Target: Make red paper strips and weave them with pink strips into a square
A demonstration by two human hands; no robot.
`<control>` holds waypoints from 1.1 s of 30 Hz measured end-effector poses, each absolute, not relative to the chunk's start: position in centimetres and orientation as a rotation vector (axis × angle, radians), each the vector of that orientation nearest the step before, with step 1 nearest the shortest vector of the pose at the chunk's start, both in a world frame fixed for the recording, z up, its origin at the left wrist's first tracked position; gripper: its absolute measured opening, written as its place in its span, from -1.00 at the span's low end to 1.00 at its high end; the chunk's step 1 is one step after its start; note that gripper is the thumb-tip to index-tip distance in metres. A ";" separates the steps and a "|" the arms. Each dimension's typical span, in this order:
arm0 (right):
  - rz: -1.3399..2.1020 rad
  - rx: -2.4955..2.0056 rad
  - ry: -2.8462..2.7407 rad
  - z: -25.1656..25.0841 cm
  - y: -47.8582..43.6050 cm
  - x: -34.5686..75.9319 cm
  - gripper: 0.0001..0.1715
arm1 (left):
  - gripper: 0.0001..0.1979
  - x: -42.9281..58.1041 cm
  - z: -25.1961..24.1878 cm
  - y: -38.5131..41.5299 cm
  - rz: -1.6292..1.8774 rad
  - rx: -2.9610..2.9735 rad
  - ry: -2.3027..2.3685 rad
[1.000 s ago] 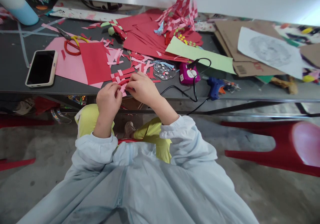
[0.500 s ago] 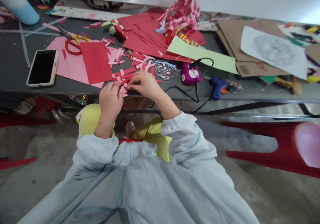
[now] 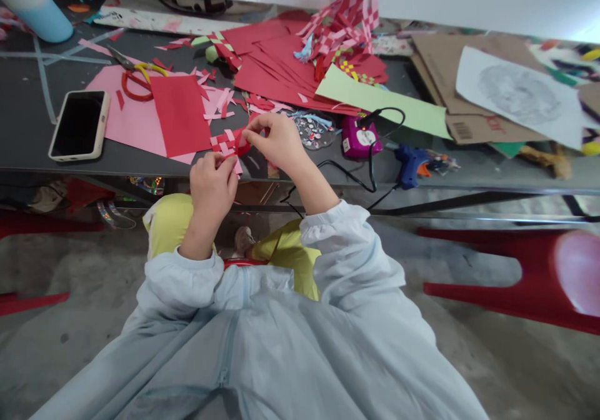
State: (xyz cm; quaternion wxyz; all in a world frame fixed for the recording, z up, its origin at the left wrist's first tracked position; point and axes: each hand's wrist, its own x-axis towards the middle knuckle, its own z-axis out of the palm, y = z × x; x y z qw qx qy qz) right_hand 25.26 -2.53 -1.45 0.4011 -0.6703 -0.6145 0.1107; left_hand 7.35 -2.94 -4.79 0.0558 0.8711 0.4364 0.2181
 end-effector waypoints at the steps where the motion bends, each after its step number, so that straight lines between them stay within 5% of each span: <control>1: 0.272 -1.684 -1.552 -1.4 -2.4 25.3 -0.90 | -0.64 7.4 -4.8 -3.0 0.662 2.641 1.324; 13: 0.255 -1.633 -1.626 -1.0 -2.3 24.9 -0.90 | -0.58 7.7 -4.5 -3.2 0.603 2.692 1.272; 27: 0.226 -1.585 -1.779 -3.2 -5.8 24.2 -0.93 | -0.72 4.9 -4.9 -3.2 1.096 2.360 1.333; 33: 0.119 -1.567 -1.821 -4.1 -7.7 23.3 -0.86 | -0.84 4.0 -4.3 -3.3 0.948 2.144 1.507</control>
